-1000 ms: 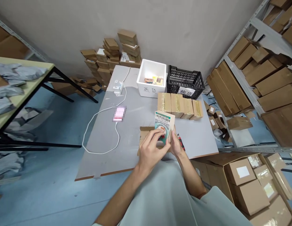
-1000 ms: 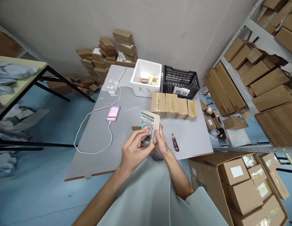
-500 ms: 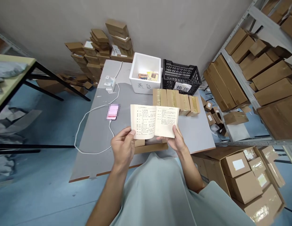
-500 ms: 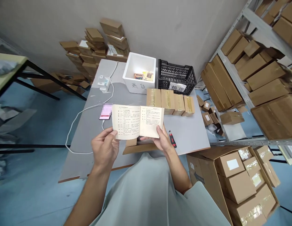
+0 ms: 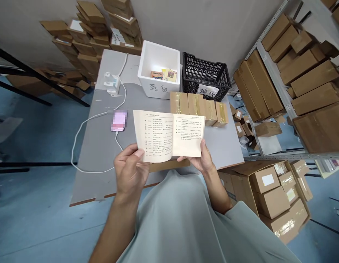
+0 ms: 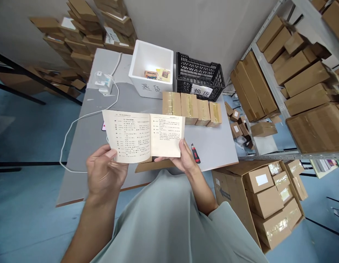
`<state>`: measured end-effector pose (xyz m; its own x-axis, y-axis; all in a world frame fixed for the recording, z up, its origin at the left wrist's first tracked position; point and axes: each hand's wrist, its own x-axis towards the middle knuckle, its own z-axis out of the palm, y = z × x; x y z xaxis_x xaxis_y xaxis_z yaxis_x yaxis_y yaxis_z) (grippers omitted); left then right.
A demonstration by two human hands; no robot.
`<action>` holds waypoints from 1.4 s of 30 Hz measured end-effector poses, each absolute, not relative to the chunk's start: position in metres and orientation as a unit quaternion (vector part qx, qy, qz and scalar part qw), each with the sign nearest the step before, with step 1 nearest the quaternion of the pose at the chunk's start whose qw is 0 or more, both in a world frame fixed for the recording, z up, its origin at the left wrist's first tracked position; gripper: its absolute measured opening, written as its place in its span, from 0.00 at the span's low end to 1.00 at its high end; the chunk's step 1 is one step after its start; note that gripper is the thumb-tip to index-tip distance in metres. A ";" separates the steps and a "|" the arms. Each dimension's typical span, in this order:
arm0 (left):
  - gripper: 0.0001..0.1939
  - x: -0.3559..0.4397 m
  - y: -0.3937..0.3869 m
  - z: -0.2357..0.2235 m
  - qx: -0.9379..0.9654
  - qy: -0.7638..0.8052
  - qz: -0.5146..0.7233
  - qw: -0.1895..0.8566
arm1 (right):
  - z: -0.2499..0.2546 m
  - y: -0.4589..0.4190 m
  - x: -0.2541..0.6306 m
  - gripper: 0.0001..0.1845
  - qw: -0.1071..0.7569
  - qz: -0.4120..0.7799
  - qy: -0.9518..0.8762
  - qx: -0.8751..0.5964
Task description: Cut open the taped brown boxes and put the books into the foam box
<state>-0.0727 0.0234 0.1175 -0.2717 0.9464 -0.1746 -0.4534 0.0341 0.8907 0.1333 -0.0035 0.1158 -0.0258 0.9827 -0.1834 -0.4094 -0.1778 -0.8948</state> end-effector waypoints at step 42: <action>0.27 -0.068 0.044 0.084 0.516 0.500 0.483 0.501 | 0.067 0.023 0.113 0.18 0.545 0.710 -0.113 -0.431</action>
